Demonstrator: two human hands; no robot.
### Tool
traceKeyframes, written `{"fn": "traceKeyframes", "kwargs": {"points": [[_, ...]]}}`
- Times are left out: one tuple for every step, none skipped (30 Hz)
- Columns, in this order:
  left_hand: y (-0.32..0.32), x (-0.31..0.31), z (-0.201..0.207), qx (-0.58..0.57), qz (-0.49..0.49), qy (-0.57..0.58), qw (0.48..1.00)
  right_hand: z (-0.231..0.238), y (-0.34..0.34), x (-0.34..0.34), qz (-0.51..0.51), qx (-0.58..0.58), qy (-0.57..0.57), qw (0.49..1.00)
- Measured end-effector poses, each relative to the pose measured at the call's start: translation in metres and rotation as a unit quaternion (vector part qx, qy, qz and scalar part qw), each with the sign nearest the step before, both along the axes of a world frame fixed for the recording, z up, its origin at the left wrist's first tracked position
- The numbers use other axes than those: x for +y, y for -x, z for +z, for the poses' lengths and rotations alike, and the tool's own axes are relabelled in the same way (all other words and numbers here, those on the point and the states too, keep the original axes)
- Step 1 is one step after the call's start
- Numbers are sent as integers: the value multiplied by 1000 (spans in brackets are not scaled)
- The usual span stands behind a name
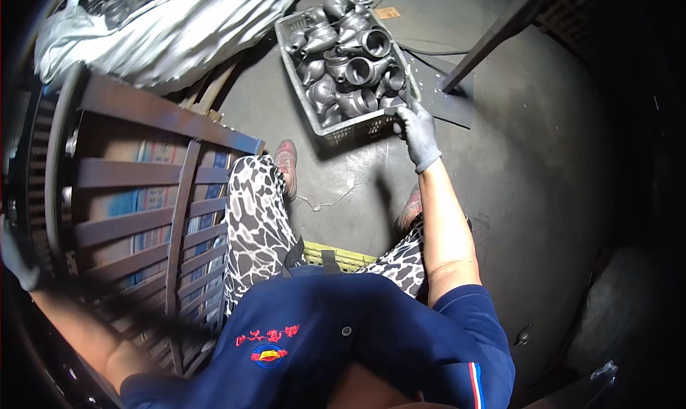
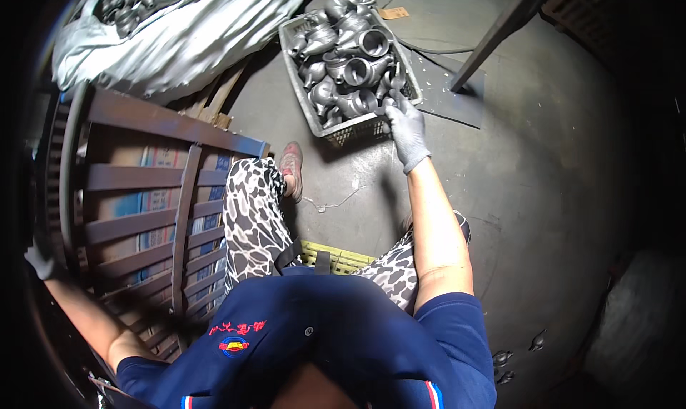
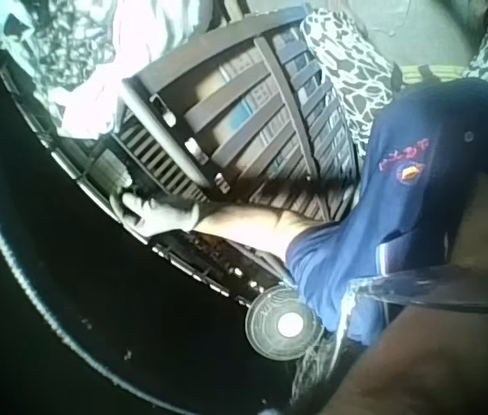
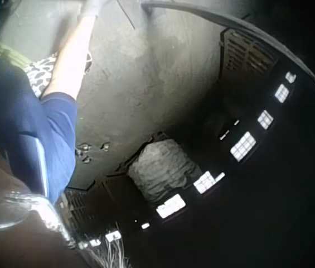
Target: Clean and inspect metal cast parts using a small handheld file.
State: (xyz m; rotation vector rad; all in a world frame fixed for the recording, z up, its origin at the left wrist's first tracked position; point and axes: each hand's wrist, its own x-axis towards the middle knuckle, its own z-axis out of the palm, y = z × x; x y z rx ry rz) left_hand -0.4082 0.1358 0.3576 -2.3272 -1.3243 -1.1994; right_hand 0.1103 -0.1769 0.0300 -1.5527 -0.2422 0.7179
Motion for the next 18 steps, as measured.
{"fn": "traceKeyframes", "kwargs": {"points": [[-121,-80,-27,95,2,8,995,-2,2,5,-4,-15,1,1000],[-76,-61,-20,209,15,-9,978,2,-2,5,36,11,-19,999],[-172,-113,-38,22,-266,80,960,3,5,12,62,-4,-17,998],[-213,-122,-71,-2,-316,136,939,-4,4,9,62,2,-2,998],[-247,-129,-94,0,-302,213,929,-8,4,12,74,14,4,997],[-284,-138,-113,-55,-228,434,870,-5,8,11,67,12,-21,997],[-308,-110,-164,-61,-350,420,835,-7,8,10,70,27,-28,997],[-337,-95,-202,-65,-327,497,801,-5,7,8,71,47,-32,996],[-366,-83,-244,-82,-386,471,789,-2,7,4,72,66,-35,995],[-394,-78,-276,-71,-414,433,797,-3,6,2,70,68,-43,994],[-420,-76,-303,-63,-439,396,804,-4,6,1,63,68,-38,995],[-441,-72,-326,-14,-429,347,834,-3,7,3,64,59,-31,996],[-462,-69,-343,34,-416,299,858,0,7,6,67,51,-21,996],[-478,-66,-350,63,-433,285,853,10,9,12,74,51,10,996],[-494,-66,-357,92,-448,277,845,9,8,15,86,61,21,994],[-510,-63,-366,146,-461,222,847,4,5,18,77,66,9,995],[-527,-55,-381,204,-458,99,859,0,6,22,76,77,-2,994],[-544,-55,-384,293,-446,99,840,5,3,22,84,40,35,995]]}}
